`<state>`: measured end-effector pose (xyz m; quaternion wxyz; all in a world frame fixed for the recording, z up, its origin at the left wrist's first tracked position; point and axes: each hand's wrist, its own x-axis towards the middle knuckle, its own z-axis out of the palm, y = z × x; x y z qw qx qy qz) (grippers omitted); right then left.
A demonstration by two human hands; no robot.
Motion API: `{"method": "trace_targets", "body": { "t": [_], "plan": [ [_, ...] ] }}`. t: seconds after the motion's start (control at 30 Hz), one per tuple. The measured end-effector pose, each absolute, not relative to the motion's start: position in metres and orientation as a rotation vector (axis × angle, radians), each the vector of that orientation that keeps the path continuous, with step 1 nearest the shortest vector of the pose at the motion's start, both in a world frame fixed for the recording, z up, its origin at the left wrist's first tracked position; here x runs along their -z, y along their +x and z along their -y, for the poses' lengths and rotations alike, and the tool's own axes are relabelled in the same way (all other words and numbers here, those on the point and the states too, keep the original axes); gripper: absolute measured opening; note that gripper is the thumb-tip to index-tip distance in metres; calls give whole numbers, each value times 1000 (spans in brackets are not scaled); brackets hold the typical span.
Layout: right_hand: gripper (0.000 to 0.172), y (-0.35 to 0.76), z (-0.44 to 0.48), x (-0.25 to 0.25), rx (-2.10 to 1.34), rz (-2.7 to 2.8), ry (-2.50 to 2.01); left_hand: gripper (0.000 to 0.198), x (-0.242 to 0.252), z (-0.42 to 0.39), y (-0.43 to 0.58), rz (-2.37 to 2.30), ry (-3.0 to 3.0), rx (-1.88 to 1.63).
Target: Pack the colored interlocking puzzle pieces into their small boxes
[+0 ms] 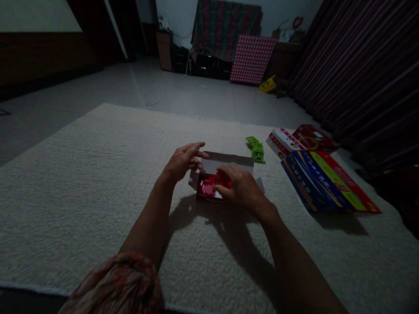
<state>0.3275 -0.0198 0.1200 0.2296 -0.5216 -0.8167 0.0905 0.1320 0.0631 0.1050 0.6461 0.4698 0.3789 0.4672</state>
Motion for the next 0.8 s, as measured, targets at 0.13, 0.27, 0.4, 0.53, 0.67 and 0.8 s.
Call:
{"method": "trace_targets", "body": {
  "t": [0.13, 0.27, 0.4, 0.53, 0.67, 0.8],
  "plan": [
    [18, 317, 23, -112, -256, 2358, -1639, 25, -104, -74, 120, -1031, 1046, -1300],
    [21, 309, 25, -110, -229, 2401, -1761, 21, -102, -76, 120, -1008, 1070, -1277],
    [18, 306, 24, -112, -184, 2443, -1799, 21, -97, -77, 121, -964, 1113, -1258],
    [16, 304, 21, -109, -176, 2431, -1794, 20, -95, -78, 119, -965, 1118, -1280],
    [18, 305, 19, -101, -242, 2388, -1746, 19, -96, -78, 118, -956, 1118, -1288],
    [19, 308, 18, -93, -298, 2372, -1696, 19, -97, -78, 119, -967, 1111, -1285]
  ]
}}
